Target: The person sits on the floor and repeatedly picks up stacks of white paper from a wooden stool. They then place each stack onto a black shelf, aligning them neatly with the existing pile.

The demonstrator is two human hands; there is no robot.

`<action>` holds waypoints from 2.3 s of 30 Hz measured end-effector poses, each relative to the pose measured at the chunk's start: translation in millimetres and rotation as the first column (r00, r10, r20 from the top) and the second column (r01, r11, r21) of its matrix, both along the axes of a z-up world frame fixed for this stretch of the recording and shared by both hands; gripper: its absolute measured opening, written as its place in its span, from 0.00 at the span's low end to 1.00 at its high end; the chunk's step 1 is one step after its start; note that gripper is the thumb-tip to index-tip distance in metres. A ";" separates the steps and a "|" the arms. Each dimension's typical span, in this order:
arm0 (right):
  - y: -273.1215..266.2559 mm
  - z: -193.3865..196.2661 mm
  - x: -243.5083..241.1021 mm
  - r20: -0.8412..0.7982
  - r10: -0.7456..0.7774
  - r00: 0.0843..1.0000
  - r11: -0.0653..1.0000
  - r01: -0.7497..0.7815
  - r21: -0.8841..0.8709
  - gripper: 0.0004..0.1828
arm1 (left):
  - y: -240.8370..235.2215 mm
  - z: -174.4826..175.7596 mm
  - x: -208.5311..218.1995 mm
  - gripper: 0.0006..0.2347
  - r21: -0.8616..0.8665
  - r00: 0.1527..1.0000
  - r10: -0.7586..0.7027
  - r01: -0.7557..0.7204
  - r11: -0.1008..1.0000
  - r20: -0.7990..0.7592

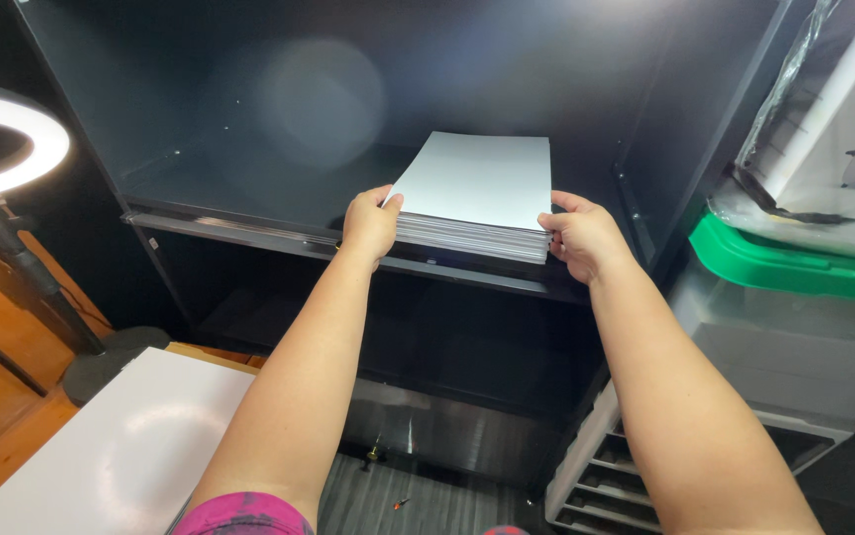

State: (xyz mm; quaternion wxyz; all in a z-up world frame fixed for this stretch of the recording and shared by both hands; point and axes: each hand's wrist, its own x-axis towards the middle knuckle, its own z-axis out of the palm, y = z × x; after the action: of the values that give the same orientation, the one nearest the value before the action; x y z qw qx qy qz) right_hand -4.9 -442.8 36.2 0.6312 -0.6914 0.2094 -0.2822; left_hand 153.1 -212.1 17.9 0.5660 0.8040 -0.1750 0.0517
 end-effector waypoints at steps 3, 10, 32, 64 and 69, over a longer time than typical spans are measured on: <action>1.6 0.8 -2.5 0.001 0.008 1.000 1.000 -0.008 -0.003 0.32 | -1.9 -0.2 1.8 0.18 0.014 1.000 -0.002 0.002 1.000 0.009; 4.0 0.4 -2.4 0.015 0.009 1.000 1.000 -0.009 -0.005 0.31 | -3.2 -3.6 9.0 0.18 0.048 1.000 0.004 -0.005 0.999 0.011; -11.1 -63.1 1.5 0.416 0.002 0.909 0.778 0.260 -0.571 0.08 | -24.2 -51.8 -7.9 0.09 0.010 0.769 0.134 -0.179 0.984 0.625; 101.5 -84.2 -19.9 0.594 0.100 0.798 0.707 0.363 -0.607 0.03 | 313.2 -181.2 -185.8 0.15 0.190 0.897 0.440 -0.423 0.886 -0.051; 174.7 -122.3 -2.2 0.457 0.211 0.864 0.824 0.095 -0.559 0.03 | 351.6 -183.4 -213.5 0.15 0.234 0.817 0.566 -0.533 0.813 -0.106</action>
State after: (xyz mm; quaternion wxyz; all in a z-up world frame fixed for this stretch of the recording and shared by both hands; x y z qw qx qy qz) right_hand -7.1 -268.1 -86.1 0.4395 -0.7552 -0.0761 -0.4803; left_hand -60.4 139.5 -165.4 0.4587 0.8724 0.1107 0.1272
